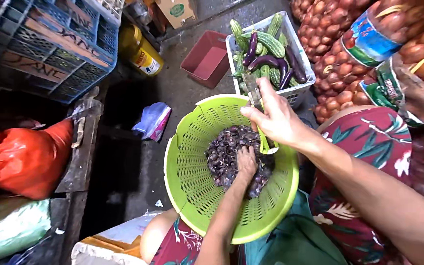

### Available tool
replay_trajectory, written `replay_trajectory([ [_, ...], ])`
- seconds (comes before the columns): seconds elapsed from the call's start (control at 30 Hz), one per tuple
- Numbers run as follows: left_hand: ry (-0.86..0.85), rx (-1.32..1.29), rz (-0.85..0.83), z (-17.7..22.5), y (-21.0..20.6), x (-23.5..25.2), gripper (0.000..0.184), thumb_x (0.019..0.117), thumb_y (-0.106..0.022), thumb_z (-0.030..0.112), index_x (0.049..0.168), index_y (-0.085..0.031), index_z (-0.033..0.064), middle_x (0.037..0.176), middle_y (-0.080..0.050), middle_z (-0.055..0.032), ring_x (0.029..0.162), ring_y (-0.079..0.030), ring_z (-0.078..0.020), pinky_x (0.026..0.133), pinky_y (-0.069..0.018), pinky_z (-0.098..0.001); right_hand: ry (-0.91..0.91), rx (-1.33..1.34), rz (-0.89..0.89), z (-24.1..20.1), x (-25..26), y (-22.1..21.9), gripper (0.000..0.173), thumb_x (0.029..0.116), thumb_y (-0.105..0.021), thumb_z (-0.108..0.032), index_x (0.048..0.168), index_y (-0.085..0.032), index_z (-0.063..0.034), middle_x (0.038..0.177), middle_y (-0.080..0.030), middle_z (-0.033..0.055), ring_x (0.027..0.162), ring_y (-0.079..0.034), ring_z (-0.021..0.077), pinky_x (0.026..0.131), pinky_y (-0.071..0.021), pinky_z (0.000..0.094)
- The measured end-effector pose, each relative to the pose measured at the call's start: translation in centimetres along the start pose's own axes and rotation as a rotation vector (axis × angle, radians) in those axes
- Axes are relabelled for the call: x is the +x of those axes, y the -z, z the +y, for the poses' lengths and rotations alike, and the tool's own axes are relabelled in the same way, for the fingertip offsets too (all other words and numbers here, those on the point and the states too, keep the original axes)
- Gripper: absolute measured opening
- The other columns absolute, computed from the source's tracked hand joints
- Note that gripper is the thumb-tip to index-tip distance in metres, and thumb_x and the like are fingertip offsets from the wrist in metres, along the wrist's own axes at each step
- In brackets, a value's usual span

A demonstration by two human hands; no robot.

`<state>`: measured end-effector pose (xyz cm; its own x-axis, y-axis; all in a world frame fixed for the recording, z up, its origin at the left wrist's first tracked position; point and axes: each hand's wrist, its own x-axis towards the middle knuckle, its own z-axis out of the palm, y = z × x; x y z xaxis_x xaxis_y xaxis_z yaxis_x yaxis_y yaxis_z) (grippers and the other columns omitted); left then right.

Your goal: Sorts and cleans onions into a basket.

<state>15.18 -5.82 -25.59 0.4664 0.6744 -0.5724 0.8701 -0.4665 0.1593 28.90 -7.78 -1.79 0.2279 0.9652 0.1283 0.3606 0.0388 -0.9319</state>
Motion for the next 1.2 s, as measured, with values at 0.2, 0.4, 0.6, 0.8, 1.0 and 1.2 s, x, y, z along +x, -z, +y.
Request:
replay_trajectory([
  [0.2, 0.333, -0.298, -0.071, -5.8, -1.7, 0.4, 0.071, 0.0963, -0.067, 0.023, 0.155, -0.035, -0.001, 0.157, -0.034, -0.0301, 0.144, -0.037, -0.0474, 0.116, -0.0366, -0.0564, 0.052, -0.079, -0.033, 0.1, -0.3, -0.1, 0.039, 0.1031, -0.061, -0.018, 0.136, -0.044, -0.0063, 0.081, -0.062, 0.0075, 0.057, -0.061, 0.0155, 0.054, -0.0546, 0.032],
  [0.4, 0.527, -1.108, 0.18, -10.8, -1.1, 0.6, 0.025, 0.1034, -0.05, 0.014, 0.11, -0.067, -0.0033, 0.092, -0.064, -0.0157, 0.081, -0.06, -0.0243, 0.074, -0.0513, -0.0421, 0.072, -0.11, -0.079, -1.1, -0.8, 0.6, 0.035, 0.1018, -0.063, -0.018, 0.13, -0.048, -0.0053, 0.076, -0.058, 0.0059, 0.061, -0.059, 0.0158, 0.056, -0.0505, 0.0319],
  [0.6, 0.145, -0.454, 0.043, -6.1, 1.7, 0.6, 0.041, 0.0945, -0.067, 0.019, 0.134, -0.063, 0.0056, 0.126, -0.068, -0.0192, 0.117, -0.065, -0.034, 0.102, -0.0503, -0.0548, 0.097, -0.115, -0.093, -1.0, -0.6, 0.6, 0.033, 0.101, -0.064, -0.018, 0.128, -0.051, -0.0034, 0.08, -0.061, 0.008, 0.067, -0.063, 0.0193, 0.061, -0.0536, 0.0358],
  [0.8, 0.137, -0.208, -0.081, -0.8, -0.4, 1.5, 0.077, 0.0932, -0.067, 0.023, 0.158, -0.029, 0.0033, 0.152, -0.046, -0.0236, 0.13, -0.057, -0.0384, 0.108, -0.0473, -0.0544, 0.1, -0.189, -0.204, -0.9, -0.6, 0.0, 0.033, 0.1026, -0.062, -0.018, 0.13, -0.05, -0.004, 0.085, -0.062, 0.0103, 0.075, -0.066, 0.0234, 0.069, -0.0559, 0.0397],
  [1.0, 0.164, -1.061, -0.006, -2.6, 1.1, 0.3, 0.058, 0.0856, -0.075, 0.002, 0.136, -0.046, -0.0032, 0.105, -0.067, -0.0176, 0.082, -0.066, -0.021, 0.072, -0.0569, -0.0382, 0.021, -0.153, -0.286, -0.9, -0.3, 0.2, 0.03, 0.1073, -0.054, -0.022, 0.13, -0.051, -0.0026, 0.089, -0.062, 0.0133, 0.082, -0.065, 0.0274, 0.076, -0.0535, 0.0447],
  [1.2, -0.344, -1.404, -0.109, -7.5, 14.1, -7.3, 0.048, 0.0909, -0.061, 0.013, 0.138, -0.056, 0.0071, 0.097, -0.07, -0.0011, 0.064, -0.058, -0.0043, 0.054, -0.048, -0.0208, -0.057, -0.12, -0.371, 0.4, 0.4, 0.3, 0.036, 0.112, -0.032, -0.031, 0.116, -0.056, -0.0046, 0.081, -0.056, 0.0103, 0.075, -0.06, 0.0252, 0.073, -0.0503, 0.0457],
])
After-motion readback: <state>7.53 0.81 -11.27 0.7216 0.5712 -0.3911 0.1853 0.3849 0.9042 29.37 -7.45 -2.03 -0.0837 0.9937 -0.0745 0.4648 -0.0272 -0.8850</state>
